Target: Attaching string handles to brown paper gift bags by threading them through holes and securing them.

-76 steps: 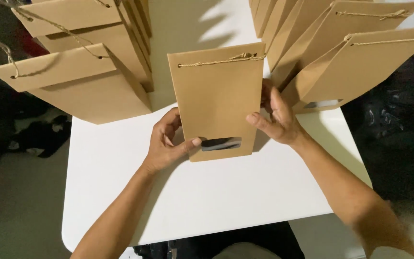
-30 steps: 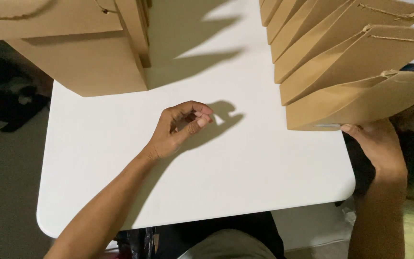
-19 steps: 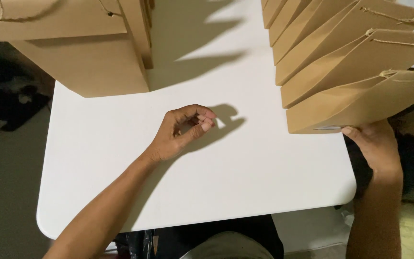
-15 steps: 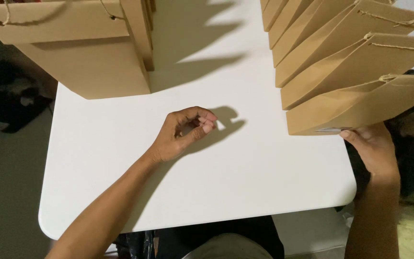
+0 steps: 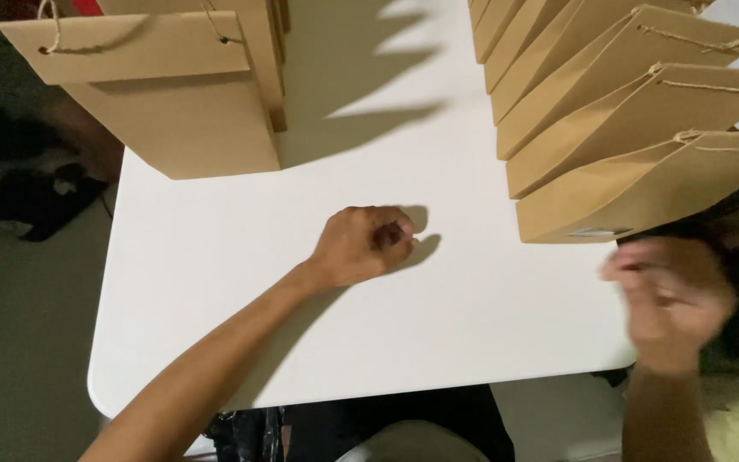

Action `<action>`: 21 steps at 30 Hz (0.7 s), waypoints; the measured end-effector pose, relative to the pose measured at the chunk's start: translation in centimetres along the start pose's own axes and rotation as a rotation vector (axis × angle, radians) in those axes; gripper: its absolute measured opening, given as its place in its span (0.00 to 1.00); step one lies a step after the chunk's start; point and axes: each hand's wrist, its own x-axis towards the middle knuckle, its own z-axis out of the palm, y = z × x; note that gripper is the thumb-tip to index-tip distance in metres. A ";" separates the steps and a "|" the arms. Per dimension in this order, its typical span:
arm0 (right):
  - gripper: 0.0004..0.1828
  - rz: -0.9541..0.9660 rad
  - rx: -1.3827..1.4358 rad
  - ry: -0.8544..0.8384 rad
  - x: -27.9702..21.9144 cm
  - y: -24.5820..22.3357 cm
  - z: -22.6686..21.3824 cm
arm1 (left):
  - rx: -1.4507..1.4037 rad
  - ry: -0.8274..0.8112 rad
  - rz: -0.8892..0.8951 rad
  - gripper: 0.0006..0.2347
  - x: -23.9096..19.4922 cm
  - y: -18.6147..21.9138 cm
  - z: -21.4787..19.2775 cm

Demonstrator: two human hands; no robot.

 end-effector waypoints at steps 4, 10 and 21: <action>0.14 -0.268 0.048 -0.416 6.5 -7.3 10.2 | 0.193 0.056 0.168 0.09 2.7 0.9 2.2; 0.13 -0.103 0.430 -0.549 10.0 -5.5 22.5 | 0.216 0.118 0.222 0.11 3.6 0.5 2.5; 0.25 0.712 0.792 -0.182 10.3 -0.6 22.8 | -0.440 0.125 0.190 0.05 3.4 0.3 1.3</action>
